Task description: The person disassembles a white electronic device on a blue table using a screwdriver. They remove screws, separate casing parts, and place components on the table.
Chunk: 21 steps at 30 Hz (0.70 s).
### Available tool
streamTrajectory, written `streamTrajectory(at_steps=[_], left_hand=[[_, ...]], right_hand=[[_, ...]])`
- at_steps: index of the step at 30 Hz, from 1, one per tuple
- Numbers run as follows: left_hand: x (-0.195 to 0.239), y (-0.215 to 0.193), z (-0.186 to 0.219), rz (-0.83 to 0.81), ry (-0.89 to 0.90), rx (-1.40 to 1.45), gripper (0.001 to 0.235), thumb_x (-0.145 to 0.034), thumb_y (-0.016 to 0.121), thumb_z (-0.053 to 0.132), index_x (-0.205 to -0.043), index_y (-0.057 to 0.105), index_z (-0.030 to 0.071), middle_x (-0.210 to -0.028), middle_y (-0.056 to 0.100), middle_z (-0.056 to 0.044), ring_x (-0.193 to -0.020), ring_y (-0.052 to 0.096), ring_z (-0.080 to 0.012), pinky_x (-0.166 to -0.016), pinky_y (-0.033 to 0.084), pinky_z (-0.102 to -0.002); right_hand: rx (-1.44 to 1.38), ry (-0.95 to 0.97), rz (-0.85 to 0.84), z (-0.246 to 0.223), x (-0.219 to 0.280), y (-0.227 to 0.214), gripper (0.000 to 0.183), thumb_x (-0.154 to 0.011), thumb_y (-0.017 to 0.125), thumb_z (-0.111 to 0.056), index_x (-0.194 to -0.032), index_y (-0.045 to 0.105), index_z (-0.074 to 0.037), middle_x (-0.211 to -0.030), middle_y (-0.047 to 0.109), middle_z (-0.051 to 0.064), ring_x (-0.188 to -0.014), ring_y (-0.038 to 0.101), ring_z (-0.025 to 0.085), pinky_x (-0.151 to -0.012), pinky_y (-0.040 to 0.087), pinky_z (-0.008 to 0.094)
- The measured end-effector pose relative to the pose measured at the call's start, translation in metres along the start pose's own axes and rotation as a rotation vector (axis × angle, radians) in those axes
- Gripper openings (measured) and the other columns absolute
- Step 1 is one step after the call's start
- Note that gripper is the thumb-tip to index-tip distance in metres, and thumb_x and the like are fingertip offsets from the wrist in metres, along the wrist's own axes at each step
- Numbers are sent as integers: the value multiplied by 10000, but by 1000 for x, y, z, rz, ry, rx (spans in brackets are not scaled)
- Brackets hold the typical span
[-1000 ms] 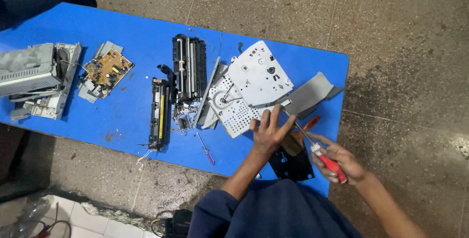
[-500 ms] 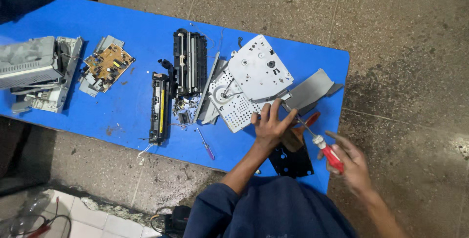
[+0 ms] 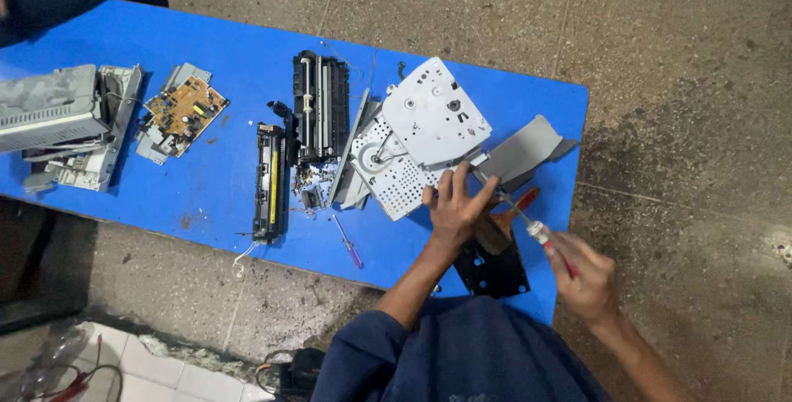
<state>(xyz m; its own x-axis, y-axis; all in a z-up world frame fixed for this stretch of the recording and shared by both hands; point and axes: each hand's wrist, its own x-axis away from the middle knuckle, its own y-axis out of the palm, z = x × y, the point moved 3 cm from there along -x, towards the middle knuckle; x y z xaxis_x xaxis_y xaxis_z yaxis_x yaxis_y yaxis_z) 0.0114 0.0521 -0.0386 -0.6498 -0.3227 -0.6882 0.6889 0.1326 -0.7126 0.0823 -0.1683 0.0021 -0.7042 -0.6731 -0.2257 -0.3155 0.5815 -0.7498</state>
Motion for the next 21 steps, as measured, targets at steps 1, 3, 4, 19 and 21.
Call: streamTrajectory(at_steps=[1,3,4,19,21], left_hand=[[0,0,-1,-2,1,-3,343,-904,720,509,-1221,696,379,-1315,643,-57,-1164,555,-228,-984,275,-460],[-3,0,-3,10,4,5,349,-903,713,531,-1215,693,376,-1314,641,-70,-1165,557,-234,-985,274,-461],[-6,1,-5,24,6,14,365,-906,705,552,-1221,692,370,-1312,641,-78,-1162,557,-237,-976,272,-457],[3,14,2,-9,-44,38,462,-808,789,567,-1207,693,356,-1332,642,-69,-1206,540,-237,-979,252,-454],[-1,14,0,-2,-47,56,481,-788,801,581,-1194,691,349,-1334,635,-82,-1202,539,-251,-969,251,-458]], right_hand=[[-512,283,-153,13,0,4,343,-986,694,-172,-1319,637,-121,-1085,690,94,-536,601,66,-377,419,224],[-1540,832,-452,24,-3,15,490,-1001,650,-202,-1461,520,-91,-947,638,214,-438,529,73,-271,354,197],[-1472,799,-434,26,-9,14,491,-986,647,-196,-1446,512,-92,-983,641,199,-447,535,78,-279,358,200],[-468,182,-98,12,-8,1,381,-1000,670,-172,-1377,633,-131,-1023,698,106,-588,604,97,-461,444,232],[-1487,831,-410,31,-8,16,476,-995,634,-218,-1454,581,-104,-886,674,168,-431,510,72,-309,350,163]])
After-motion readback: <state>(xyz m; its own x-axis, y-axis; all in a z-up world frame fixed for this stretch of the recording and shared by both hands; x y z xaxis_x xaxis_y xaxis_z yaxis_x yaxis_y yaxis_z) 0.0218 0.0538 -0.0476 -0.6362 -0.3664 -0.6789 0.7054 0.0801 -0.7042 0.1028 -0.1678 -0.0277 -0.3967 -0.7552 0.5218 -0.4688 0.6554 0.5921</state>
